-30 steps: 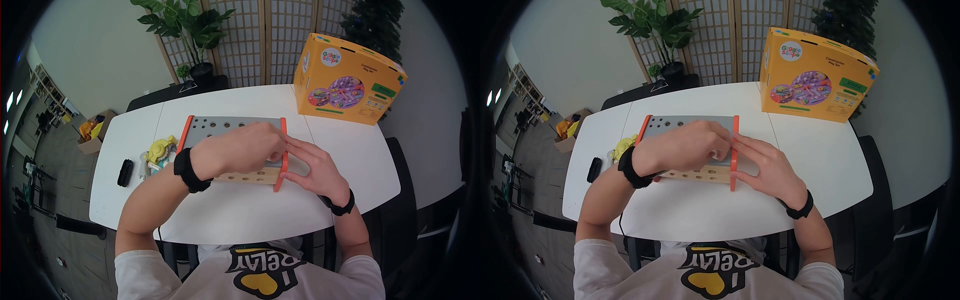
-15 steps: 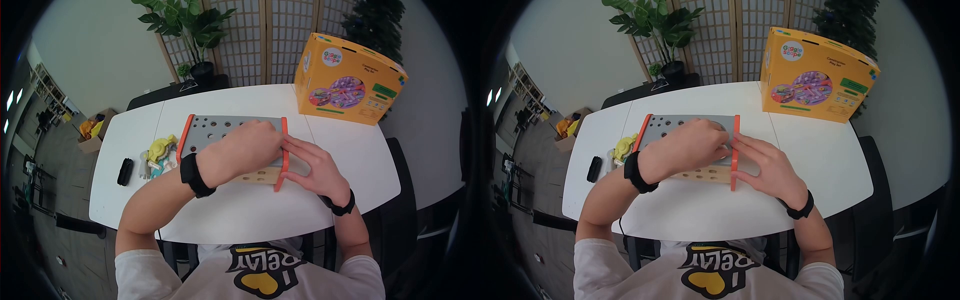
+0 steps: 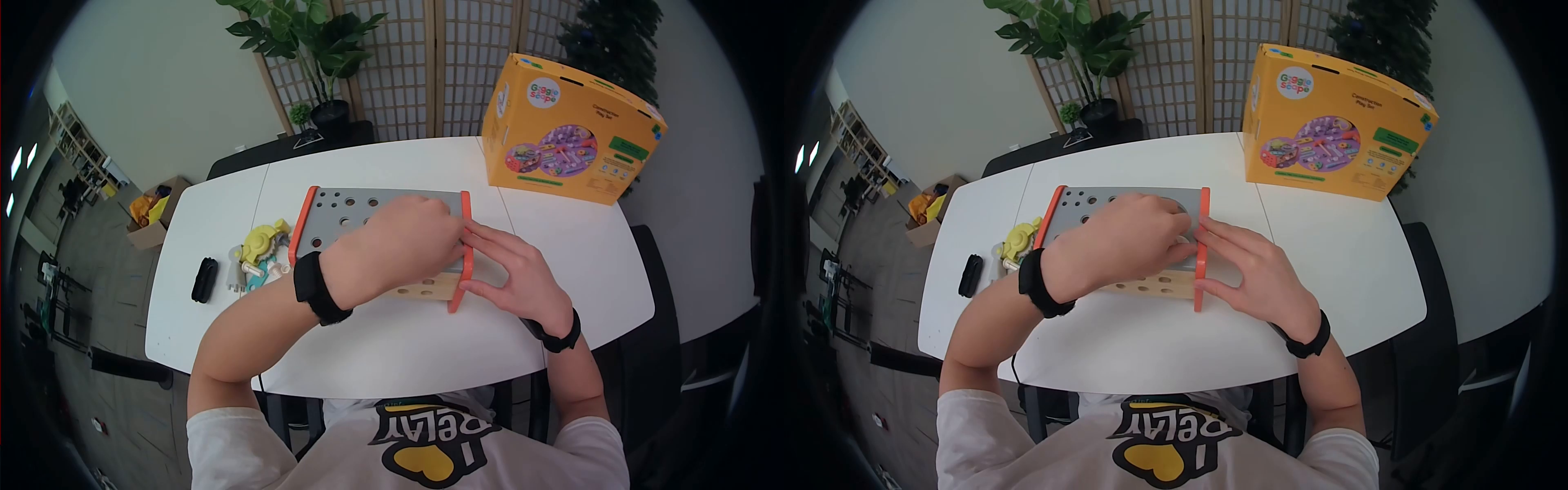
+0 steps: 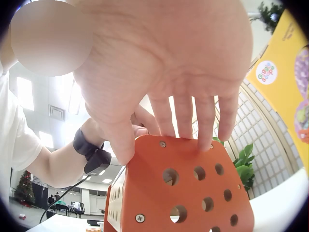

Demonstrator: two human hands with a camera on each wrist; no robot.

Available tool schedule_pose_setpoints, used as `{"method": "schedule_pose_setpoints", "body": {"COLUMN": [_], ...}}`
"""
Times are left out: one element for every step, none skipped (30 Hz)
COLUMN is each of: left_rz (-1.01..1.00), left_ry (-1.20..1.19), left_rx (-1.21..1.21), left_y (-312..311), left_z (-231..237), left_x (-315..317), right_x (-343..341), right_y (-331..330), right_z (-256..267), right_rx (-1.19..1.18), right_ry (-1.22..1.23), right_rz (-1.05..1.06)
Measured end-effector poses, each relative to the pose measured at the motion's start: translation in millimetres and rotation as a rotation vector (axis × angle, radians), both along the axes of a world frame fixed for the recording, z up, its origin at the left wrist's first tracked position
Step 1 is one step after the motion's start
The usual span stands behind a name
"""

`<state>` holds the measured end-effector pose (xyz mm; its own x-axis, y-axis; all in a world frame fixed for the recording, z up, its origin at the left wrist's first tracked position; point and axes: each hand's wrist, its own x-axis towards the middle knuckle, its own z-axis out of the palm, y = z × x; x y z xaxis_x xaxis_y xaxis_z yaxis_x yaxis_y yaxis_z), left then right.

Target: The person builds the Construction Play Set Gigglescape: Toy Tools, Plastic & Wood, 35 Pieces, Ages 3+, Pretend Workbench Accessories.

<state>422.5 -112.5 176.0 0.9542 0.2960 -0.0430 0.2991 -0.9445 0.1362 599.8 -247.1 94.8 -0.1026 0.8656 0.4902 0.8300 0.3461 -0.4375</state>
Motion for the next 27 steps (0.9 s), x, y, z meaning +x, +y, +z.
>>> {"method": "schedule_pose_setpoints", "body": {"left_rz": [-0.017,-0.036,-0.055,-0.094,-0.134,-0.175,-0.194,-0.213,-0.229,-0.266,-0.302,-0.339,-0.350,-0.363,-0.376,-0.364,-0.349,-0.332,-0.327,-0.320,-0.310,-0.297,-0.284,-0.271,-0.271,-0.272,-0.273], "left_ry": [0.007,0.013,0.020,-0.006,-0.033,-0.060,-0.067,-0.074,-0.080,-0.099,-0.118,-0.136,-0.150,-0.165,-0.179,-0.172,-0.164,-0.155,-0.179,-0.203,-0.226,-0.251,-0.276,-0.302,-0.307,-0.314,-0.321], "left_rx": [0.013,0.026,0.039,0.021,0.002,-0.016,-0.035,-0.055,-0.073,-0.066,-0.058,-0.050,-0.054,-0.058,-0.063,-0.081,-0.100,-0.120,-0.139,-0.157,-0.172,-0.172,-0.173,-0.173,-0.146,-0.120,-0.096], "left_y": [1,3,5,5,7,9,10,10,11,14,17,19,21,22,22,23,23,23,24,25,26,28,29,31,34,38,41], "left_z": [-3,-8,-11,-11,-10,-9,-9,-9,-8,-9,-12,-14,-14,-15,-15,-14,-14,-14,-14,-14,-14,-14,-16,-18,-20,-22,-24], "left_x": [0,-1,0,-1,-3,-4,-5,-6,-7,-8,-8,-9,-9,-9,-9,-9,-9,-11,-14,-18,-24,-30,-37,-44,-50,-57,-65], "right_x": [0,-1,-1,-1,-1,-1,-1,-1,-1,-1,-2,-2,-2,-1,-1,-1,0,2,3,3,3,3,2,1,1,0,-1], "right_y": [0,0,0,-1,-1,-1,-1,-1,-1,-1,0,0,0,0,-1,-2,-2,-1,0,1,1,3,4,4,4,4,4], "right_z": [0,0,1,1,0,0,-1,0,0,1,1,1,1,2,5,7,7,7,6,5,4,3,3,3,3,3,2], "right_rx": [-0.001,-0.003,-0.006,-0.008,-0.006,-0.004,-0.003,-0.005,-0.007,-0.009,-0.008,-0.008,-0.008,-0.010,-0.012,-0.015,-0.009,-0.003,0.004,0.017,0.033,0.052,0.046,0.039,0.032,0.036,0.038], "right_ry": [0.003,0.003,0.004,0.005,0.003,0.001,-0.001,0.001,0.002,0.004,0.005,0.007,0.008,-0.009,-0.025,-0.042,-0.069,-0.094,-0.117,-0.142,-0.167,-0.191,-0.205,-0.219,-0.234,-0.235,-0.237], "right_rz": [0.001,0.000,-0.001,-0.003,-0.005,-0.007,-0.008,-0.010,-0.009,-0.009,-0.009,-0.008,-0.008,-0.009,-0.011,-0.012,-0.016,-0.018,-0.019,-0.028,-0.035,-0.040,-0.046,-0.053,-0.062,-0.059,-0.056]}}
